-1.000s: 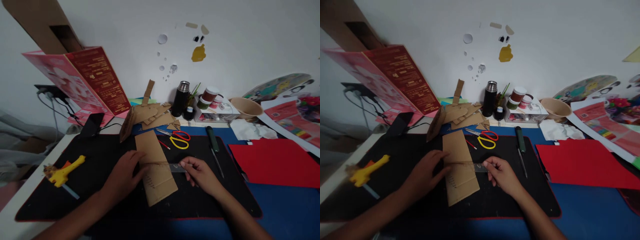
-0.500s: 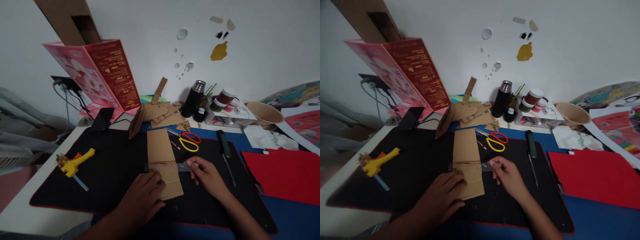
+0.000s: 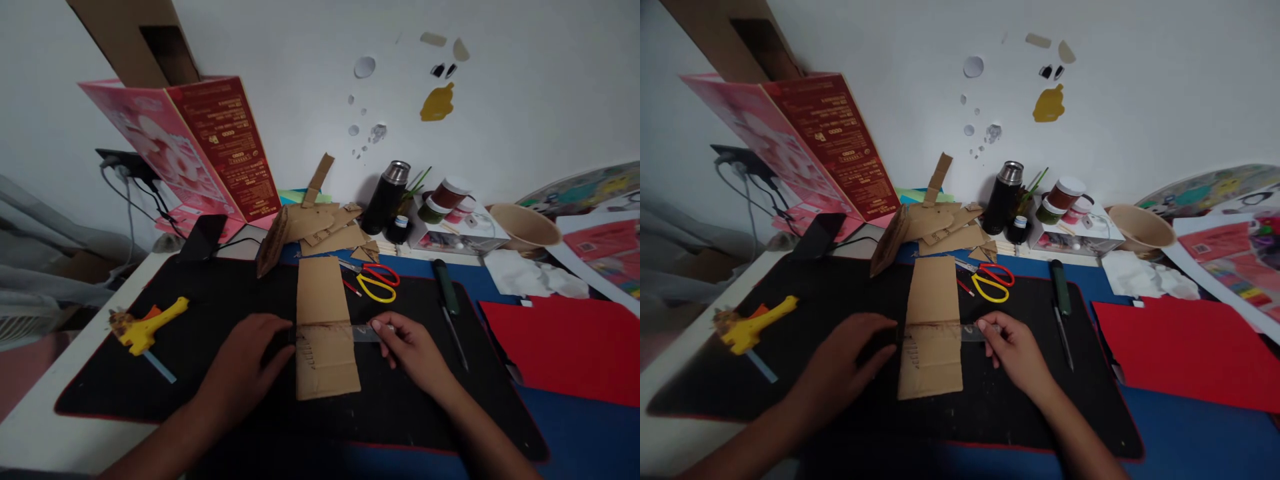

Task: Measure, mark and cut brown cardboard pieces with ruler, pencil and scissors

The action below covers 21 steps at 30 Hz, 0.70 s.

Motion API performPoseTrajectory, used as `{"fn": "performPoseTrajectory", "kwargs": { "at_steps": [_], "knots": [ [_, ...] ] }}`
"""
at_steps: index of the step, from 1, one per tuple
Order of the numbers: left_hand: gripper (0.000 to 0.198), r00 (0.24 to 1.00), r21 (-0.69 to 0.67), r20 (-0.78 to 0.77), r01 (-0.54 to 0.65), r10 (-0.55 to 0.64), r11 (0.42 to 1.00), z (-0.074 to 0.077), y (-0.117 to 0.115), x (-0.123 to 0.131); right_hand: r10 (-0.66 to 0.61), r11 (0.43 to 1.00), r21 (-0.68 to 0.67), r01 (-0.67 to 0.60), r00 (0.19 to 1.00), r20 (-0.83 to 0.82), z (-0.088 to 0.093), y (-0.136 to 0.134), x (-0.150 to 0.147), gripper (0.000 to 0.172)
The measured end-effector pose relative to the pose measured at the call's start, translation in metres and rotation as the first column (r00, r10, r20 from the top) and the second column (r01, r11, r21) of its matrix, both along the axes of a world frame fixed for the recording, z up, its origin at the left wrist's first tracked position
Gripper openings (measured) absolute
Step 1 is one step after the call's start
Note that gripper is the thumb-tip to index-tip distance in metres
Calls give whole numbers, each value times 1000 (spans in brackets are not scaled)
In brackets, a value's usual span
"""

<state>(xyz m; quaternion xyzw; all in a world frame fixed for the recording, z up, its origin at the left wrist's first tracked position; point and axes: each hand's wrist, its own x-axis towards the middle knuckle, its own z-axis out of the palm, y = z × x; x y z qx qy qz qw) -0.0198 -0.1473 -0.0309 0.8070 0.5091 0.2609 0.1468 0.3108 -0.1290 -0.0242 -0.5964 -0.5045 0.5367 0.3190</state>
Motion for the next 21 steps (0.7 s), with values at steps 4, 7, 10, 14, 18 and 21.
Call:
{"fn": "performPoseTrajectory", "kwargs": {
  "at_steps": [4, 7, 10, 14, 18, 21],
  "knots": [
    [37, 994, 10, -73, -75, 76, 997, 3, 27, 1, -83, 996, 39, 83, 996, -13, 13, 1, 10, 68],
    [33, 989, -42, -135, -70, 64, 997, 1, 37, 7, -208, 977, 46, 210, 977, -47, 22, -1, 23, 67],
    [28, 984, -119, -171, -69, 48, 990, -1, 42, 14, -366, 929, 23, 369, 928, -76, 24, -7, 36, 69],
    [29, 980, -181, -198, -74, 37, 981, -1, 45, 23, -357, 934, 23, 356, 933, 44, 19, -18, 47, 75],
    [33, 974, -170, -221, -88, 49, 981, -2, 47, 26, -315, 949, 97, 301, 921, 228, 15, -30, 56, 75],
    [34, 976, -159, -212, -79, 44, 984, -6, 48, 25, -349, 935, 193, 297, 867, 357, 18, -36, 63, 65]
  ]
}}
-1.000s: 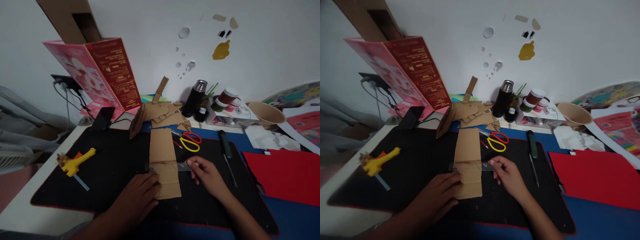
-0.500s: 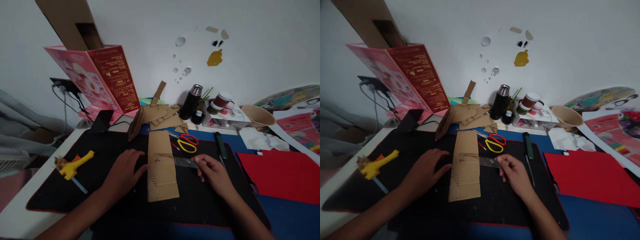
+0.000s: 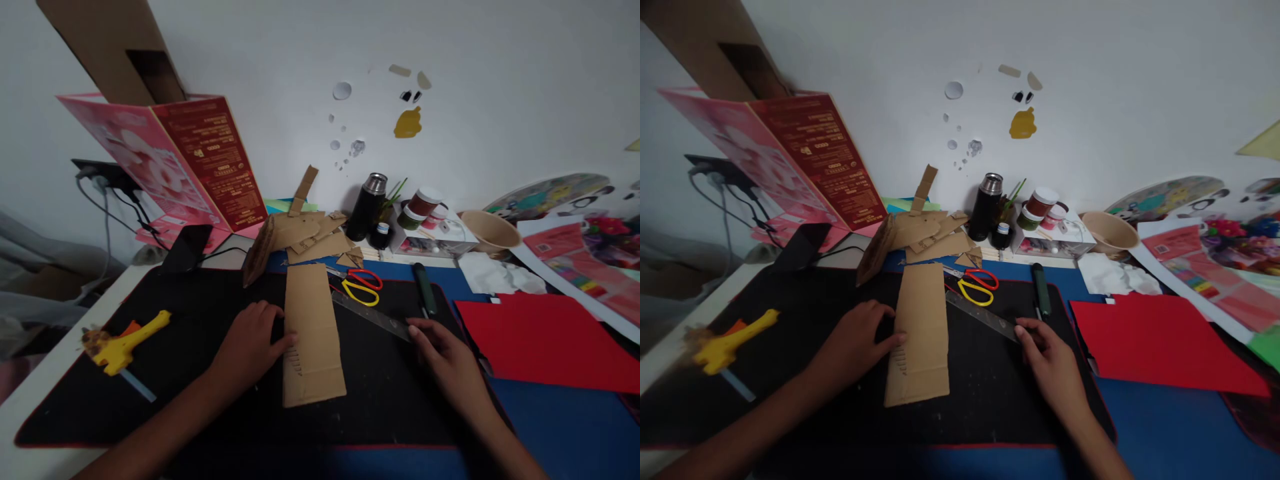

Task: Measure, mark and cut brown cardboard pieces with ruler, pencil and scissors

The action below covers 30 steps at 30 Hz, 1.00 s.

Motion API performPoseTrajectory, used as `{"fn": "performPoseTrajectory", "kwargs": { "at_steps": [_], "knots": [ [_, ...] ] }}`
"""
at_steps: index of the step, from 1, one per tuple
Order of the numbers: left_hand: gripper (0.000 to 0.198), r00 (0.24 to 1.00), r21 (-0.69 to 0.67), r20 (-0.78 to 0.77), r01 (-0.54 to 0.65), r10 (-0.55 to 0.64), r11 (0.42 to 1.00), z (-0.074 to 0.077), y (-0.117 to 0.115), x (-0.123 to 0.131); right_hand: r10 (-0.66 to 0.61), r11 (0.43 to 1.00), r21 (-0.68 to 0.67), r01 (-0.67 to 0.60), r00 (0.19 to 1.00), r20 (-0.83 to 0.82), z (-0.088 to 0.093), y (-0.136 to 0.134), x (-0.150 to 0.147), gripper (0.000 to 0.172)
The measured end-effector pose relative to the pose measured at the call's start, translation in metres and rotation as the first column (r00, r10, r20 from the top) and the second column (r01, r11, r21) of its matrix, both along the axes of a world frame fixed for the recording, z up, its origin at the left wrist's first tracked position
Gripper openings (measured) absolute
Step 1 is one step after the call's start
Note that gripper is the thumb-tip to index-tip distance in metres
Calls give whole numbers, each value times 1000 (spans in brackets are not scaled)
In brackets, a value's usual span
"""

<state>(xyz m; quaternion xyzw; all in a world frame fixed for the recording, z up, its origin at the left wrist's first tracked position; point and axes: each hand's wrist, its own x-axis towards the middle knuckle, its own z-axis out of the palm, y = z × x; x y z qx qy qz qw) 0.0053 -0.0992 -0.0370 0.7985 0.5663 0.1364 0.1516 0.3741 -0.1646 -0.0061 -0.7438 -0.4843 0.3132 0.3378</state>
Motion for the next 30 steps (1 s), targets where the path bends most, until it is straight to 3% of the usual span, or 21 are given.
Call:
{"fn": "performPoseTrajectory", "kwargs": {
  "at_steps": [3, 8, 11, 16, 21, 25, 30],
  "knots": [
    [33, 1000, 4, 27, 5, -5, 1000, -4, 1, -3, 18, 1000, -11, -16, 989, 148, 4, -2, 7, 54],
    [33, 997, 9, 79, 1, -2, 1000, -9, 2, -6, 152, 984, -138, -114, 941, 303, 5, -2, 14, 47],
    [33, 995, 8, 97, -1, 1, 1000, -10, 2, -6, 147, 987, -111, -115, 927, 346, 9, -5, 15, 47],
    [29, 990, -22, 138, 3, 0, 1000, -7, 0, -7, 208, 978, -27, -206, 965, 161, 11, -9, -9, 45],
    [30, 989, -57, 149, -7, 15, 998, -4, -3, -7, 428, 897, -148, -416, 902, 60, -3, -7, -56, 52],
    [32, 986, -61, 164, -19, 29, 998, -5, -6, -3, 447, 873, -173, -456, 890, -89, -9, 3, -83, 57],
    [38, 951, -49, 295, -86, 97, 995, -7, -9, 4, 463, 876, -92, -473, 879, -114, -14, 8, -99, 53]
  ]
}}
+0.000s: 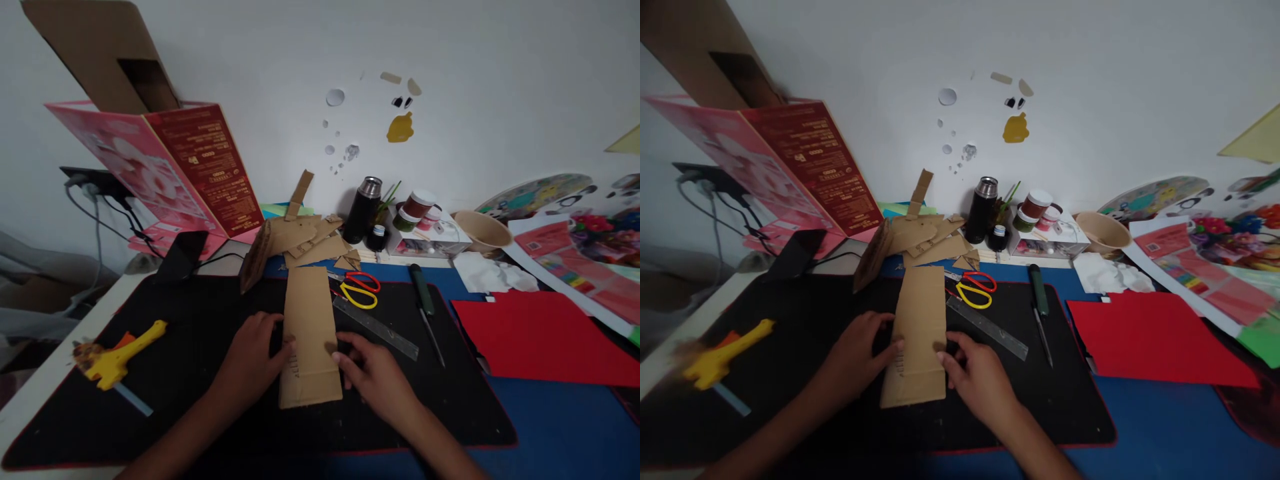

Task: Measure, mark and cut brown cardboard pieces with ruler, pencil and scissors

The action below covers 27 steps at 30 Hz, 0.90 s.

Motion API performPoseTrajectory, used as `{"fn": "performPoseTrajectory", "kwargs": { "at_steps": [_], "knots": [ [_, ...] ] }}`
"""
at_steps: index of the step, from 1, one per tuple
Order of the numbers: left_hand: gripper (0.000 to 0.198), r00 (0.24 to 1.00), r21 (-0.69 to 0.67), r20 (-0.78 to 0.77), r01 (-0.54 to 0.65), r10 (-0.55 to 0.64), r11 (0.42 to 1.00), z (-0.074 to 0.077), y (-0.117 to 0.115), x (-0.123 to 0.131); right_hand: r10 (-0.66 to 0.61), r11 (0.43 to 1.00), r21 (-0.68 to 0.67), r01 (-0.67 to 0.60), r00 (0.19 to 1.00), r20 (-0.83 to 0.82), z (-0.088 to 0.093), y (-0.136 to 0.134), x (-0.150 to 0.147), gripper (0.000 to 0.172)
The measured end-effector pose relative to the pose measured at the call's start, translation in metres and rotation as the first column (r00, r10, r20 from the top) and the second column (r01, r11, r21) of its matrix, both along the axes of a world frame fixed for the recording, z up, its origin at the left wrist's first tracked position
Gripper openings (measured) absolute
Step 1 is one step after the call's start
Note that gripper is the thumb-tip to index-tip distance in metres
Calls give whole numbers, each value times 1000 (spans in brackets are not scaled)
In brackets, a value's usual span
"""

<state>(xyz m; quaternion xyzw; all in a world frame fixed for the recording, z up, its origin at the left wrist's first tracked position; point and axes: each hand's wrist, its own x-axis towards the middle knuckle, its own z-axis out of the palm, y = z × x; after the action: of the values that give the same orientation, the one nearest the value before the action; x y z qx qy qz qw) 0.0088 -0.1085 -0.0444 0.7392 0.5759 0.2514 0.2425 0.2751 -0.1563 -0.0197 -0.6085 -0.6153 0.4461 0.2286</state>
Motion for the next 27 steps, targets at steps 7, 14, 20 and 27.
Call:
{"fn": "performPoseTrajectory", "kwargs": {
  "at_steps": [7, 14, 20, 27],
  "knots": [
    [63, 879, -344, 418, -81, 230, 935, 13, -8, 8, 14, 1000, 19, -14, 1000, -24, -5, -2, -6, 45],
    [70, 810, -370, 530, -45, 251, 928, 63, 11, -36, -58, 998, 13, 64, 961, -271, 2, 10, -5, 51],
    [47, 952, -296, 300, 157, -64, 942, 113, 26, -83, -161, 981, 8, 195, 832, -532, 18, 26, 11, 73],
    [42, 936, -113, 341, -48, 84, 992, 123, 42, -71, -183, 981, -148, 124, 848, -498, 9, 18, -5, 72]
  ]
}}
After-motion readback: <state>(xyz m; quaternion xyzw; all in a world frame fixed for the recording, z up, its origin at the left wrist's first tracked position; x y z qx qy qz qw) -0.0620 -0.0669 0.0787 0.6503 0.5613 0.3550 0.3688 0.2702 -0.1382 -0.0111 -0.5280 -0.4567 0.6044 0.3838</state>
